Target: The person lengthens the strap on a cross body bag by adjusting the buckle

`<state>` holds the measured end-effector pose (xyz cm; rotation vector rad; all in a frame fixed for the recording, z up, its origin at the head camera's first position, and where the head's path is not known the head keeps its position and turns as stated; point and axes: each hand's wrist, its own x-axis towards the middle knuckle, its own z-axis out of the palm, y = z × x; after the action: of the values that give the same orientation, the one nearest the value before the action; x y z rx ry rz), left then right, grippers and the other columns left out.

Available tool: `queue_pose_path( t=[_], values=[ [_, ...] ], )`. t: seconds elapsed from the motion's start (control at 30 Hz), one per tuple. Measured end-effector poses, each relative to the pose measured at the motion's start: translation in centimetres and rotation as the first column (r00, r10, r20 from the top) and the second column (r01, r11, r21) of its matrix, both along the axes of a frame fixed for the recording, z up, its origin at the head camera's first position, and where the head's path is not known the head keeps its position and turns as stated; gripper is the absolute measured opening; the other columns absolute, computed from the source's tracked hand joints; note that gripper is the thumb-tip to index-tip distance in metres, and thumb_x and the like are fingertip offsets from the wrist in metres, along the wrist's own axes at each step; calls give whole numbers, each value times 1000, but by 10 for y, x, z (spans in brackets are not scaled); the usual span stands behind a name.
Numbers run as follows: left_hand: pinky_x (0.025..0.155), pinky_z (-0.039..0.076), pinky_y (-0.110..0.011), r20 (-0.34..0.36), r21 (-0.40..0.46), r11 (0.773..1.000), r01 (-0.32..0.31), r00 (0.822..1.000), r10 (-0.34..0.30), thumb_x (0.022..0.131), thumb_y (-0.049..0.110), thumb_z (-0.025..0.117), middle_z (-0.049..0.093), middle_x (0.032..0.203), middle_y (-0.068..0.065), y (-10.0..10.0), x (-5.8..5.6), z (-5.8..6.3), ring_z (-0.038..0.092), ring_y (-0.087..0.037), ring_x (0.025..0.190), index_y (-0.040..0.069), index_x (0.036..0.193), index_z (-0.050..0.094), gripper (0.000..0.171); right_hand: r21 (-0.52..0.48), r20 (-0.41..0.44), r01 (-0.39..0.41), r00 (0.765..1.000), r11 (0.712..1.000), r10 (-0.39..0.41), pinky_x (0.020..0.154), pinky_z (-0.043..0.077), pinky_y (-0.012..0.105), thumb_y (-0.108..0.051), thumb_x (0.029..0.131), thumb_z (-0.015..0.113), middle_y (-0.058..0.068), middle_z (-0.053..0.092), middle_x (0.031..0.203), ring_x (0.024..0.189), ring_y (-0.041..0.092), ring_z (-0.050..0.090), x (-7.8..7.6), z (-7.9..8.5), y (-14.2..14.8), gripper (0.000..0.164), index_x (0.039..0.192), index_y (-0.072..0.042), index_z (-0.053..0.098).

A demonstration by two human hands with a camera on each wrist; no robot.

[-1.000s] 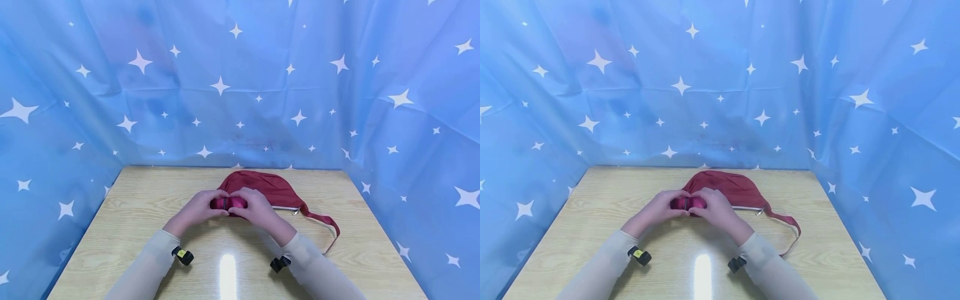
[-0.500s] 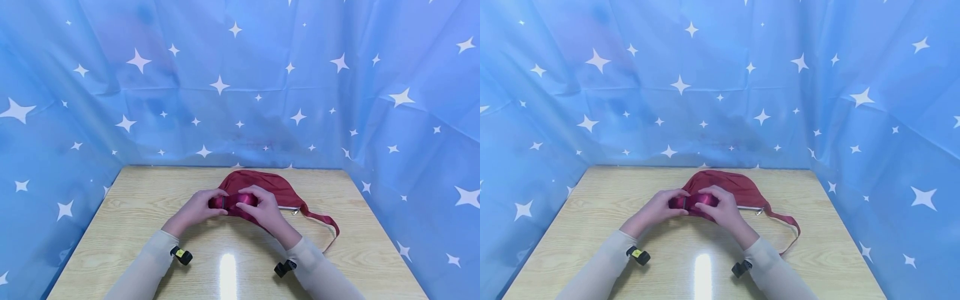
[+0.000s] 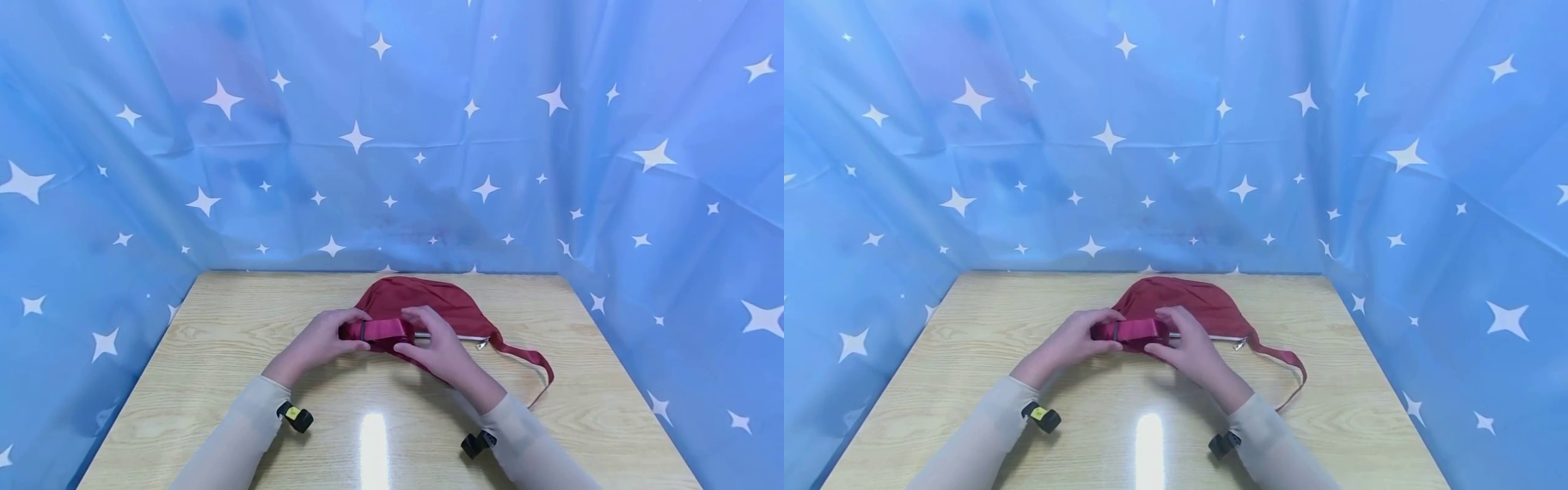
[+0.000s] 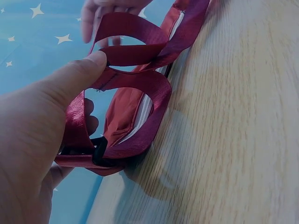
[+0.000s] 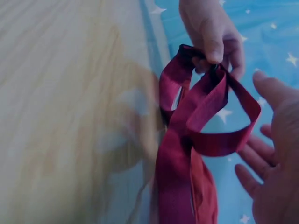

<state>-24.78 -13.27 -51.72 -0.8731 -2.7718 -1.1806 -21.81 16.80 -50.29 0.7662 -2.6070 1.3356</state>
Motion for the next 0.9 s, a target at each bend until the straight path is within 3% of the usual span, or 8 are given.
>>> queue_pose_path(
  t=[0.23,0.37,0.57,0.7,0.9],
  values=[
    [90,52,-43,4,1,1000,2,1000,-2,93,39,93,73,117,12,0,0,-1,63,-17,100,37,134,73,46,179,98,91,989,980,-110,109,55,51,-24,93,94,5,66,133,125,28,69,12,-8,18,62,145,-9,65],
    [88,52,-42,9,3,1000,4,1000,-4,93,37,93,71,111,13,0,-1,-1,63,-18,96,37,133,73,45,255,133,133,976,958,-171,101,59,50,-21,95,91,5,68,122,113,24,73,17,-15,22,54,142,-9,68],
    [88,52,-42,3,1,1000,11,1000,-11,93,38,93,71,111,14,-1,-1,-2,63,-17,95,37,134,73,46,335,42,136,986,932,-159,91,60,46,-12,97,87,-3,73,101,94,16,69,17,-23,23,35,130,-13,76],
    [86,52,-41,2,-5,1000,17,1000,-17,93,38,93,72,112,14,-1,-2,-2,63,-16,94,37,134,73,46,354,-11,126,991,927,-131,94,61,48,-6,98,84,0,80,108,103,22,75,18,-25,27,25,122,-14,82],
    [84,52,-39,6,-10,1000,24,1000,-24,92,37,94,71,109,15,-3,-1,0,62,-14,92,35,132,74,45,365,-67,96,995,926,-76,97,61,50,-3,97,84,3,83,114,111,26,78,16,-23,37,27,121,-13,85]
  ],
)
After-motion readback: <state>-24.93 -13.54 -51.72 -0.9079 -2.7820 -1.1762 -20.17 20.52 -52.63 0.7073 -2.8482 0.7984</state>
